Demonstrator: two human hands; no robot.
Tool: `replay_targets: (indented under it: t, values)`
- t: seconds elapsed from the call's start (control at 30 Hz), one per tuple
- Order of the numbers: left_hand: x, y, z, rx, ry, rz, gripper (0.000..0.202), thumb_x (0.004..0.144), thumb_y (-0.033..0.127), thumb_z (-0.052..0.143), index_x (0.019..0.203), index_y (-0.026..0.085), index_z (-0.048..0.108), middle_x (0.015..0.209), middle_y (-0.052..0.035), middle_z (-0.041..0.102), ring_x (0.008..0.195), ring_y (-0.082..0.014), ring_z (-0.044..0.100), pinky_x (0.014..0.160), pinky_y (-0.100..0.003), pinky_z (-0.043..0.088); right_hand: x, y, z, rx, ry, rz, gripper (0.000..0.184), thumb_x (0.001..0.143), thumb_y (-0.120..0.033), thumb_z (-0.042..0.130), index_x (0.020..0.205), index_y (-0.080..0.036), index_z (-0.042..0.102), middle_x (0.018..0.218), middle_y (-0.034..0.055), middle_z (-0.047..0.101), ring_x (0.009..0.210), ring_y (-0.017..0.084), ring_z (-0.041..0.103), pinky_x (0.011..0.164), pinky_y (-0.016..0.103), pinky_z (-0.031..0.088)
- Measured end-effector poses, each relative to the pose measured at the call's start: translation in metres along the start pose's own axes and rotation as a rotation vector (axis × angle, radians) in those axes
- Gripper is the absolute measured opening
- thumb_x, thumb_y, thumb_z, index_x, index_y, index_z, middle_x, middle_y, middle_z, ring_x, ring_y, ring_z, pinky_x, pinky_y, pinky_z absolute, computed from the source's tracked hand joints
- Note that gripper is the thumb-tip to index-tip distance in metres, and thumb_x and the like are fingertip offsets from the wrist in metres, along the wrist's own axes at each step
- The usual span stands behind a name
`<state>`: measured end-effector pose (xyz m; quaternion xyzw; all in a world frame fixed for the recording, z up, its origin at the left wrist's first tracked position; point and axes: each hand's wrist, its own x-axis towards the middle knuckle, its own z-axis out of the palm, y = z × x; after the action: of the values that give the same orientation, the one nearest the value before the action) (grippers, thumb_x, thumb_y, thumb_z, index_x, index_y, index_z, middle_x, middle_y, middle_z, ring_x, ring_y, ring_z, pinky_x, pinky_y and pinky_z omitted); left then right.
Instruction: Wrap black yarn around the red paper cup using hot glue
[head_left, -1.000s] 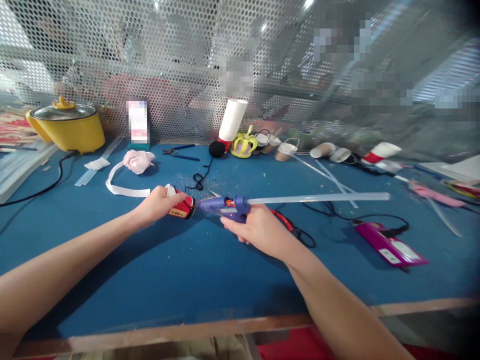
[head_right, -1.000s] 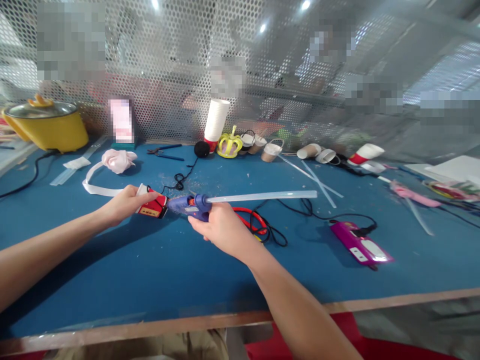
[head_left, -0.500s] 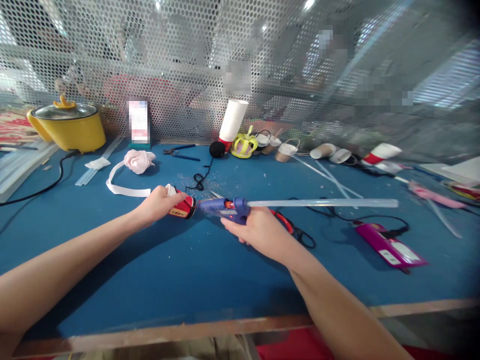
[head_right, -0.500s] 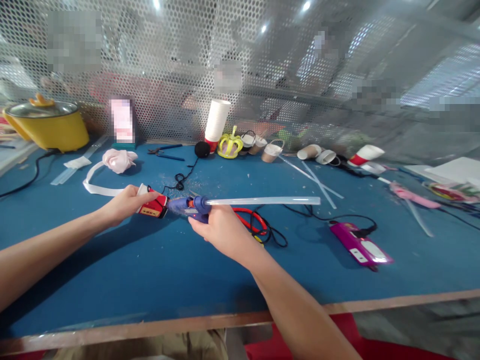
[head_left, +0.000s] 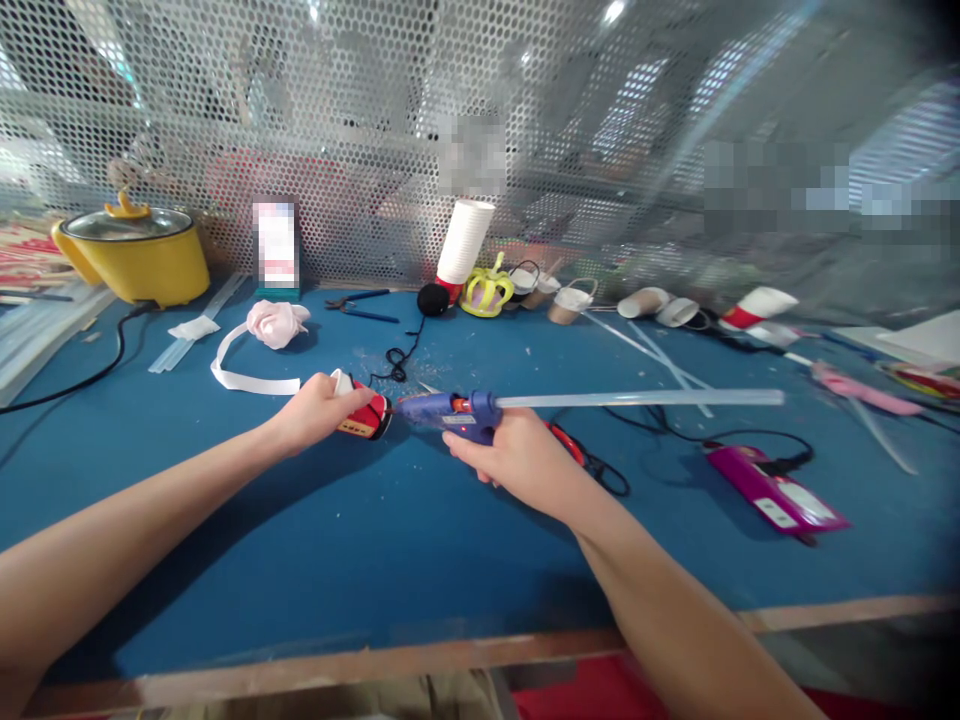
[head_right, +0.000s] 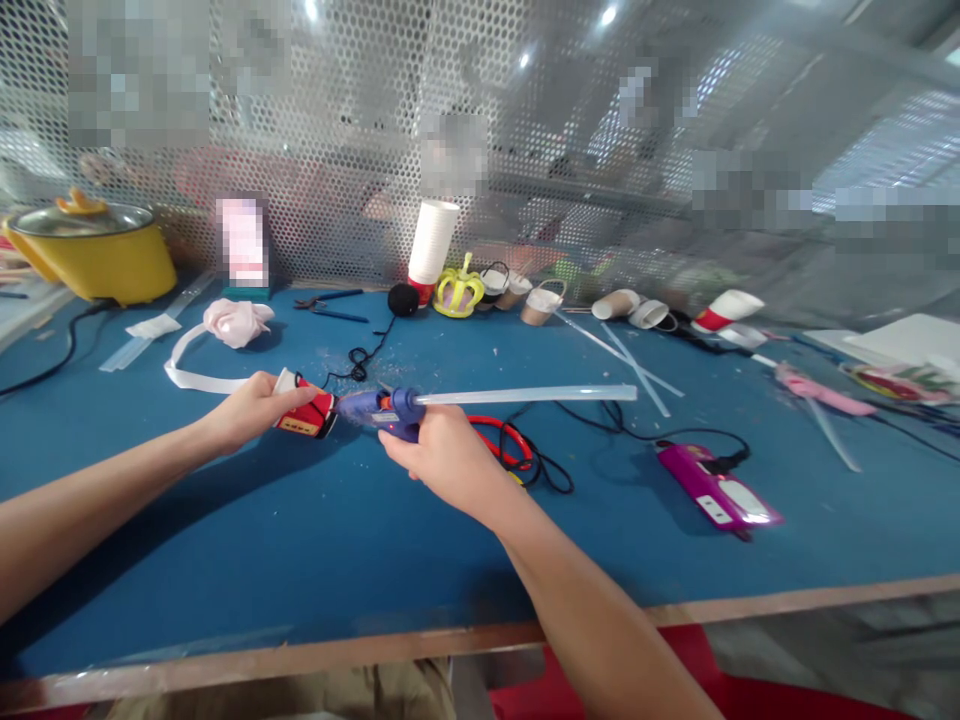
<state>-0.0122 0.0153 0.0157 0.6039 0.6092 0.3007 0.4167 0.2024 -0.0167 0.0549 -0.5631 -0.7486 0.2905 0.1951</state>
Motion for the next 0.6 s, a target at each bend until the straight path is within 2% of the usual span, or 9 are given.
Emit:
replay_targets:
  t: [0.23, 0.6]
  values:
    - [-0.0013, 0.0004, -0.0007, 0.017, -0.013, 0.008, 0.038, 0.065, 0.051, 0.048, 0.054, 0.015, 0.051, 0.049, 0.0035, 0.035, 0.047, -0.0087, 0.028, 0.044, -0.025, 0.019, 0.0023, 0.0003, -0.0007, 0.002, 0.006, -0.001, 0.019, 0.074, -0.027, 0.053, 0.06, -0.015, 0.057, 0.04, -0.003, 0.052, 0.034, 0.008, 0.048, 0.036, 0.017, 0.038]
    - [0.0011, -0.0035, 0.0003, 0.006, -0.004, 0.032, 0.037, 0.066, 0.049, 0.05, 0.051, 0.015, 0.051, 0.047, 0.0033, 0.037, 0.045, -0.0083, 0.027, 0.042, -0.025, 0.018, 0.0057, 0.0021, 0.0001, 0.012, 0.01, -0.004, 0.02, 0.074, -0.027, 0.052, 0.061, -0.014, 0.058, 0.04, -0.0023, 0.052, 0.034, 0.008, 0.048, 0.037, 0.017, 0.039]
